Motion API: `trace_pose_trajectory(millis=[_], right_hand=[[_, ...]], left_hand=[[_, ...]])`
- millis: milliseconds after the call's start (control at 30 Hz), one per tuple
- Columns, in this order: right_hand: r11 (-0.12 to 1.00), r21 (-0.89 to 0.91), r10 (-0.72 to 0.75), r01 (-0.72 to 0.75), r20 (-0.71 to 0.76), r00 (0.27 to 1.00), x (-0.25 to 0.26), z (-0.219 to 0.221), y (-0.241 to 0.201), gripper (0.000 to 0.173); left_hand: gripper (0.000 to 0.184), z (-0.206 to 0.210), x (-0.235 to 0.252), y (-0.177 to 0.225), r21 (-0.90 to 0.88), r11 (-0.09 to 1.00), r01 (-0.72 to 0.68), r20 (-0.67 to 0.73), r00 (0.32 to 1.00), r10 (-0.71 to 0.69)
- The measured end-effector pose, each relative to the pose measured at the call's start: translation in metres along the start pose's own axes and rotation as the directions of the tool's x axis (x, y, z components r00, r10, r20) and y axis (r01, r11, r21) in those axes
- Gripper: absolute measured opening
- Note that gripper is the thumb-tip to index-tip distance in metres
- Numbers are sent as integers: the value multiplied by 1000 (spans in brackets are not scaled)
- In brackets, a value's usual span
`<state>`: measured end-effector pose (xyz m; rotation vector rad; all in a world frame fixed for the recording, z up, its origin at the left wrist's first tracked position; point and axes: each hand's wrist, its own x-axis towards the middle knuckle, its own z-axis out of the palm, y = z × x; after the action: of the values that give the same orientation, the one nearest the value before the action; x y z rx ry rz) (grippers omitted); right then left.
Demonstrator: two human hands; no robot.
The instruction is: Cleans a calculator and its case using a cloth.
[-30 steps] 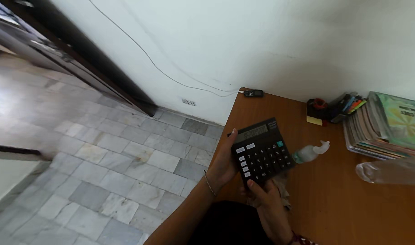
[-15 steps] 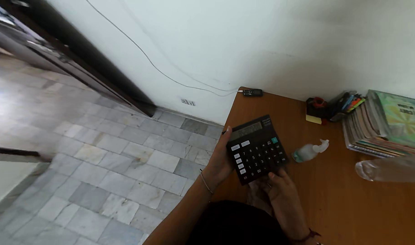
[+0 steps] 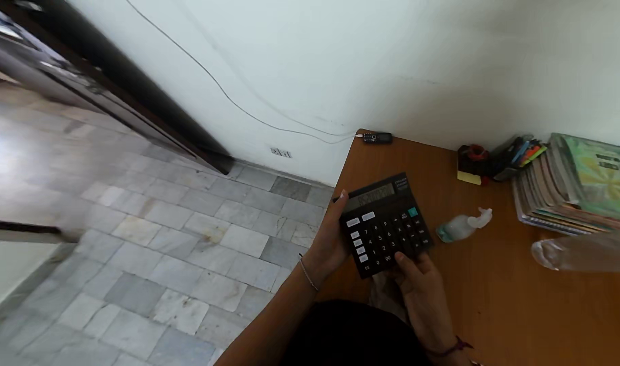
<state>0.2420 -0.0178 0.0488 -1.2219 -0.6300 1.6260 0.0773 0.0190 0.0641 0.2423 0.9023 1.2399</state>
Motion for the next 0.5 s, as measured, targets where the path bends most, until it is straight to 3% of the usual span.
trace_pose_trajectory(millis=[500], right_hand=[[999,32,44,-44,18,999,2,-4,-3,22]], left_hand=[[53,0,1,1,-13,1000,3,0,1000,-3]])
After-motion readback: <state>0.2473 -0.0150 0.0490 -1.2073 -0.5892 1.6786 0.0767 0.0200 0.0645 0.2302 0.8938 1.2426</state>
